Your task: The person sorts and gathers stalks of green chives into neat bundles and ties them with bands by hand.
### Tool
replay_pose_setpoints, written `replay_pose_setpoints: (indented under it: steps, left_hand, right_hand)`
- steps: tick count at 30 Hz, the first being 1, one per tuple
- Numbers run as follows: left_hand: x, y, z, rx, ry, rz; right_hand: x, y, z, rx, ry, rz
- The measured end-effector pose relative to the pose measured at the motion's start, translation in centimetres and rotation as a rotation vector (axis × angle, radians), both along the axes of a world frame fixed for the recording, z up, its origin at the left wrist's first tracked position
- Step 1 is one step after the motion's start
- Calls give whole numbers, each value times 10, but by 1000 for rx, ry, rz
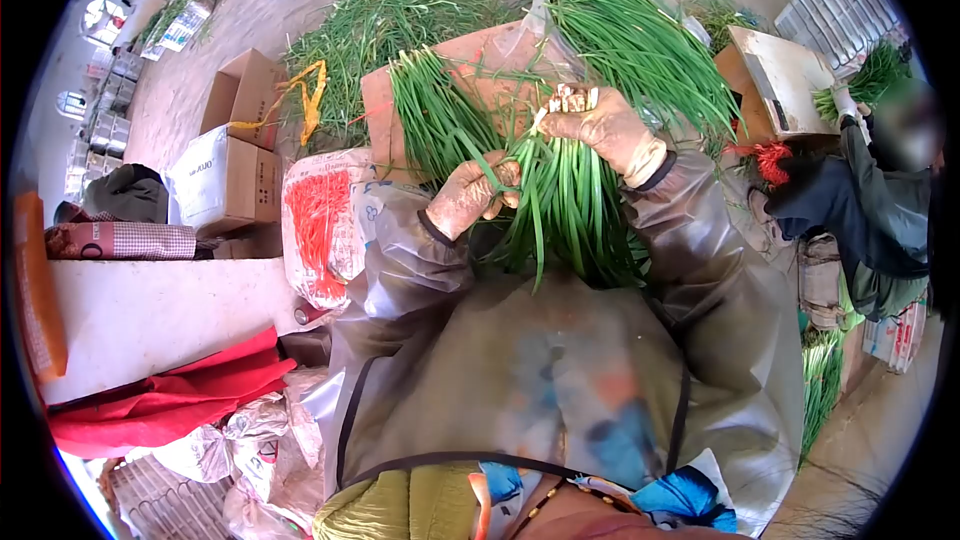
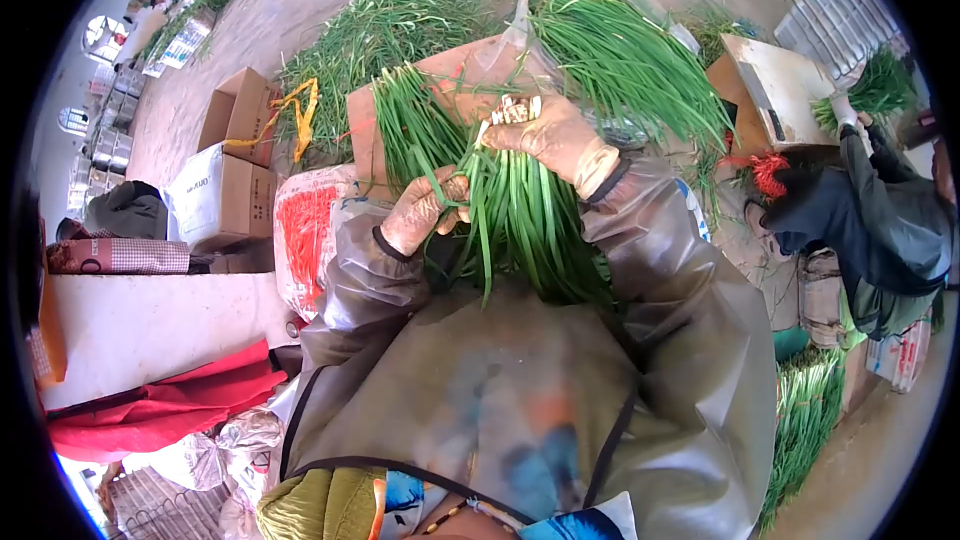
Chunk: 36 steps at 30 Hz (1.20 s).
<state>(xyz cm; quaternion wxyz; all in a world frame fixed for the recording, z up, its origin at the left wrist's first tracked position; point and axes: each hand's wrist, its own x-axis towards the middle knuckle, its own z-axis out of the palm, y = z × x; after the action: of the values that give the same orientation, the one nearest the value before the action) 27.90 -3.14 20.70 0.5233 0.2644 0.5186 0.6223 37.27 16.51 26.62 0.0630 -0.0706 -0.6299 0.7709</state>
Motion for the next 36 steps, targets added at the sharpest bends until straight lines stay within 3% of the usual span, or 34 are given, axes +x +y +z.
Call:
replay_pose_setpoints:
  steps: [5, 8, 12, 14, 15, 16, 17, 19, 21, 23, 25, 27, 29, 31, 35, 36]
  left_hand:
    - [9, 10, 2, -95, 12, 19]
    - [5, 19, -8, -35, 17, -135]
    - [4, 29, -87, -64, 162, -112]
    - [5, 25, -146, -155, -22, -117]
    - [5, 23, -176, -274, 22, -106]
    - [-4, 26, -210, -502, 351, -287]
    - [-3, 25, -206, -484, 362, -287]
    - [9, 17, -194, -549, 1074, -160]
    - [13, 20, -126, -596, 1125, -236]
    - [10, 22, -71, -639, 1186, -296]
    - [10, 16, -41, -554, 1162, -213]
    - [15, 21, -1, -254, 1159, 88]
    - [15, 39, 33, 87, 1192, 396]
    - [21, 55, 76, 306, 1368, 523]
    - [25, 91, 67, 209, 1689, 481]
    - [27, 96, 49, -79, 1800, 289]
  right_hand:
    - [10, 4, -7, -16, -19, 31]
    - [13, 17, -4, 146, 17, -66]
    - [36, 64, 33, 253, 161, -230]
    - [41, 82, 45, 431, 89, -340]
    - [43, 87, 52, 507, 56, -366]
    - [48, 89, 61, 493, 111, -380]
    - [52, 93, 69, 483, 171, -390]
    - [46, 108, 69, 454, 257, -421]
    - [38, 112, 69, 1213, -92, -576]
    - [39, 107, 79, 1189, -131, -563]
    - [43, 99, 83, 1036, 45, -564]
    - [32, 86, 80, 1326, -49, -661]
    - [24, 78, 76, 1029, -136, -460]
    - [18, 73, 60, 996, -47, -494]
    - [12, 57, 62, 1016, -93, -425]
    - [14, 58, 63, 809, 30, -384]
